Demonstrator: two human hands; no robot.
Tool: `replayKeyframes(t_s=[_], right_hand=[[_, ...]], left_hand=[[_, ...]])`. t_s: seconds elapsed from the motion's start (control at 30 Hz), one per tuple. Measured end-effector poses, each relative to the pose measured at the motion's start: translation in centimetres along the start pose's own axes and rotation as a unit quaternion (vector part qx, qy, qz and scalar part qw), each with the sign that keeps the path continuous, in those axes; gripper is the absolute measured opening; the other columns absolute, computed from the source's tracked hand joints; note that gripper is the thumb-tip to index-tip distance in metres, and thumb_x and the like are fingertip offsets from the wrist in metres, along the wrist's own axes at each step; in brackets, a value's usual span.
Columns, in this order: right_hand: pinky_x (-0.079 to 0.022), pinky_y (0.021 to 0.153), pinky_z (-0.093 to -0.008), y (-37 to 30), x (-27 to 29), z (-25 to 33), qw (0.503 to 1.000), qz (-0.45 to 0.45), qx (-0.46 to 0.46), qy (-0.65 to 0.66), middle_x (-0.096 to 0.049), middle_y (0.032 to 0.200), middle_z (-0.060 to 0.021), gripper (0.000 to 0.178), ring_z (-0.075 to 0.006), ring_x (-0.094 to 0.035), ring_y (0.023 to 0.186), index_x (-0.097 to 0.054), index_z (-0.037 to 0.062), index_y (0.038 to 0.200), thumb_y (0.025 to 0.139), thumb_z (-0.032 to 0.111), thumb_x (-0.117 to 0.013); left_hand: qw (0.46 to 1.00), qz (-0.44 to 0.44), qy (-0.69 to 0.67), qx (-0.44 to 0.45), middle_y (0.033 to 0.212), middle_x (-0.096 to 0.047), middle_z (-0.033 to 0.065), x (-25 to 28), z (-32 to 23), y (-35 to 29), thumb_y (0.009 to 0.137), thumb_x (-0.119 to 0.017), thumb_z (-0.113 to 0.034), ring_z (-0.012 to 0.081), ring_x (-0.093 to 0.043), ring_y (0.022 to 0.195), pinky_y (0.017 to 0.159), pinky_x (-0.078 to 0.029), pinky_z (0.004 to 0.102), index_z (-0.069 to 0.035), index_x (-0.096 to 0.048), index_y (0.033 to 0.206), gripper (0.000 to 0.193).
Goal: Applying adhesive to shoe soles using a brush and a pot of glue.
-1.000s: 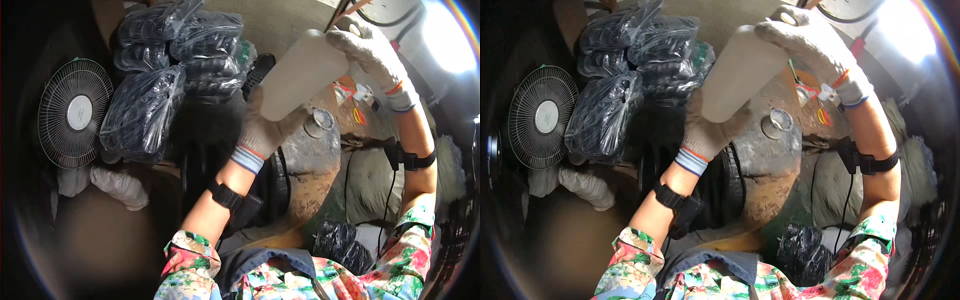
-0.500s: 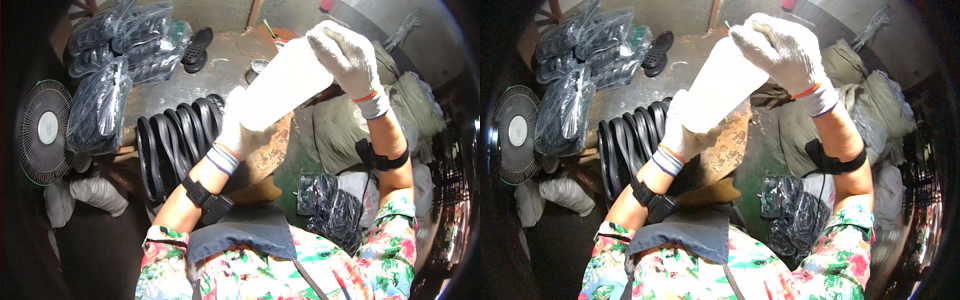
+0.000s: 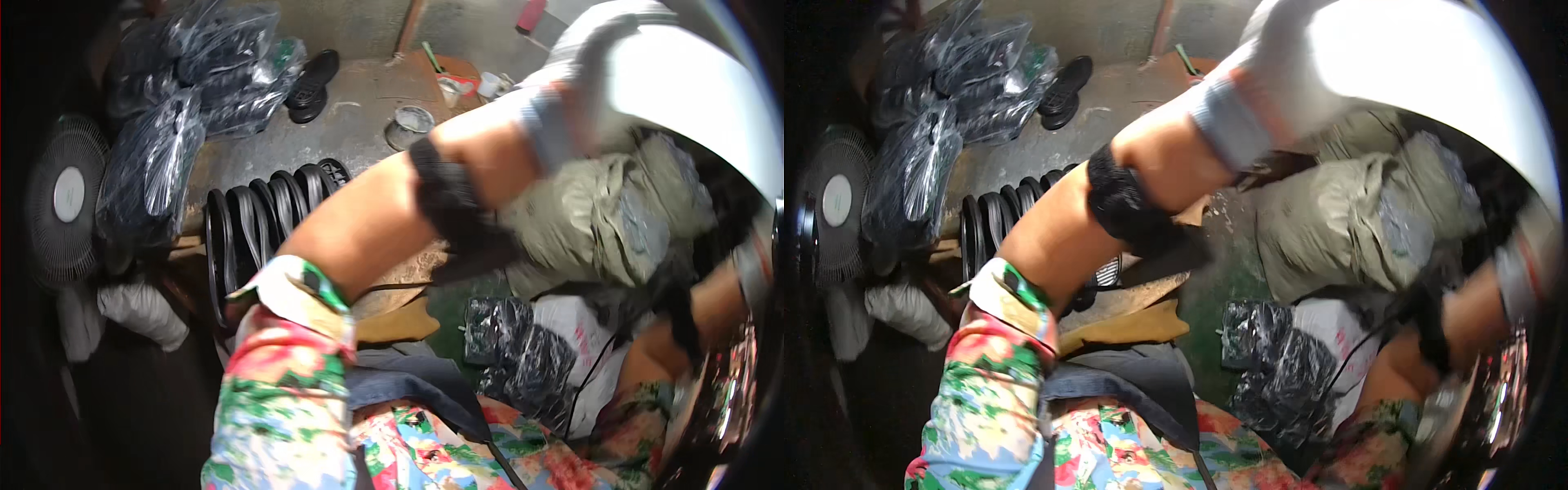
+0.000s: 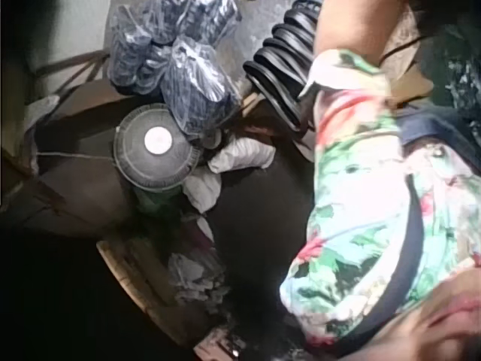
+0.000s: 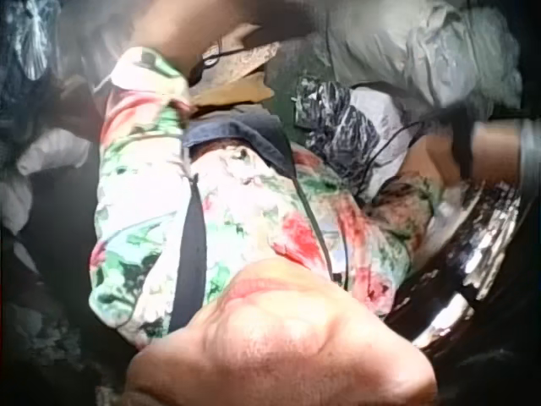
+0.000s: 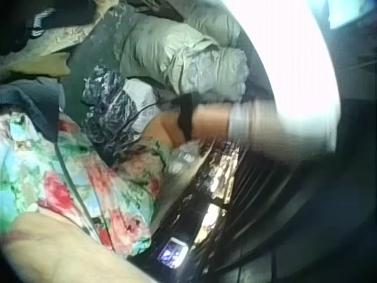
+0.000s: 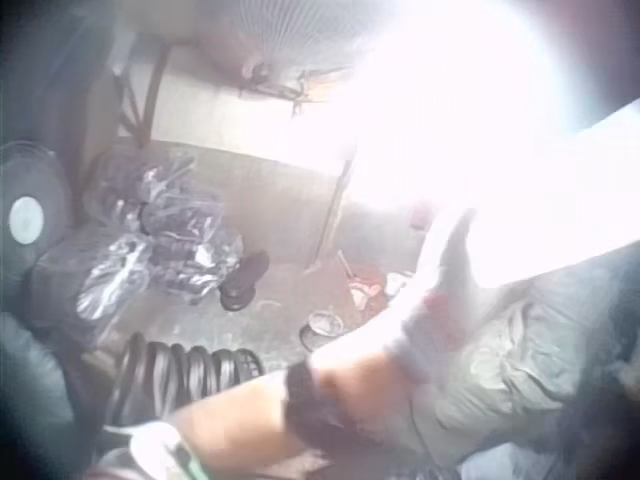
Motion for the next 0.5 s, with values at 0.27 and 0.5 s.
replayKeyframes(t_s=[0.27,0.5], right_hand=[[-0.056,0.074,-0.0425,-7.4,-10.6,7.8,0.849,0.131,-0.144,0.491,-0.071,0.09,-0.0116,0.016,-0.0287,-0.071,0.085,-0.07,0.0053,0.096,0.103,0.016,-0.061],[-0.055,0.072,-0.0432,-3.4,-6.1,10.4,0.946,-0.089,-0.085,0.3,-0.071,0.085,-0.0101,0.042,-0.0281,-0.071,0.081,-0.068,0.0018,0.092,0.109,0.037,-0.054]], left_hand=[[0.906,-0.319,-0.254,0.11,0.144,-0.062,0.0165,12.0,10.0,-6.5,0.109,-0.035,-0.054,0.0375,-0.062,0.125,0.102,-0.053,0.0571,-0.006,-0.053,0.148,0.065],[0.951,-0.293,-0.068,0.076,0.14,-0.064,0.0119,6.7,2.9,-3.5,0.108,-0.033,-0.053,0.0292,-0.065,0.119,0.098,-0.055,0.0432,-0.004,-0.057,0.138,0.062]])
Point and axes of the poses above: each hand's wrist, its own y-axis towards the middle knuckle, its own x-axis out of the back of the hand, z = x × y, the point moved 10 cm from there along y, towards the middle knuckle
